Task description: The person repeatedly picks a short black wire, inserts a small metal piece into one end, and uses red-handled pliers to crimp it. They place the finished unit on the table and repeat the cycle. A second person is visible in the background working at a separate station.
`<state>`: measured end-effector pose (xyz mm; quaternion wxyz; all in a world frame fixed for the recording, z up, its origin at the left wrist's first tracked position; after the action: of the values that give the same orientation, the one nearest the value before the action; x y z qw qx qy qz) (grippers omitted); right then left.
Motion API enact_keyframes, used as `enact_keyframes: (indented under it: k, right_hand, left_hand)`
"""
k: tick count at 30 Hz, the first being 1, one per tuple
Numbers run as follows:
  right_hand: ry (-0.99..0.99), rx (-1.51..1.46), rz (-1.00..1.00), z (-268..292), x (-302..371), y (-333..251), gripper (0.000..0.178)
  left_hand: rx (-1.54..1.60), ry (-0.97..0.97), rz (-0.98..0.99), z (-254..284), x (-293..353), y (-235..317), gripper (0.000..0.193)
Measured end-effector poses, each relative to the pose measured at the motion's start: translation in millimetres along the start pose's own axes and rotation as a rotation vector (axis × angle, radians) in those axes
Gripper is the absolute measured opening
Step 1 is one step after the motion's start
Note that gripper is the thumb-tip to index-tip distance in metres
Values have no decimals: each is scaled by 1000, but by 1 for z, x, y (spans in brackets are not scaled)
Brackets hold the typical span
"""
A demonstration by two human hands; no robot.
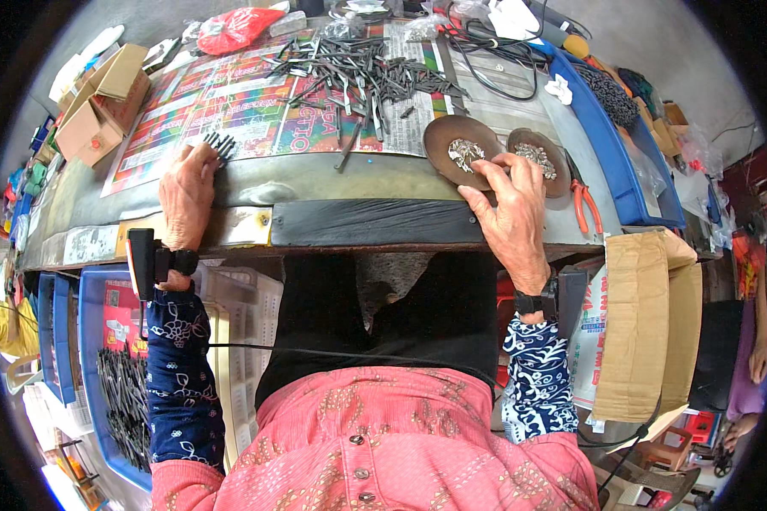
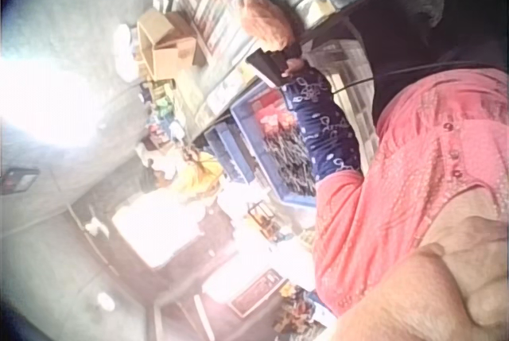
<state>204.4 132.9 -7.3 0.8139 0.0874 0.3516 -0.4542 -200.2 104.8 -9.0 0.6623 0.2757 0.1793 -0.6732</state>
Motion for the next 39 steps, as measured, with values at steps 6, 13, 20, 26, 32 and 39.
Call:
enact_keyframes:
  k: [6,13,20,26,32,39]
  right_hand:
    - [-34,16,-15,-2,-4,-1,36]
    - [13,-44,-12,0,-2,-7,24]
    - [38,-188,-79,3,1,-11,11]
    - [91,-294,-122,0,1,-11,10]
    - [137,-323,-131,-2,2,-8,10]
    - [171,-346,-133,-2,3,-5,10]
  left_hand:
    - [-69,25,53,4,-3,0,9]
    - [387,-32,21,5,-5,64,14]
    - [372,-181,-144,-16,-26,122,14]
    - [241,-191,-200,-37,-47,138,20]
    - [289,-179,-197,-57,-54,139,15]
    - [304,-123,-198,-55,-52,135,12]
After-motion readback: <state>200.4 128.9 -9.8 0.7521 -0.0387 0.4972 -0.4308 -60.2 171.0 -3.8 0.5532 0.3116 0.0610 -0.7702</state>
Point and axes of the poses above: each hand's wrist, its own x-axis away from the middle knuckle, its own z-axis out of the back of the hand, y = z × x, the point moved 2 cm from there along -x, towards the middle knuckle
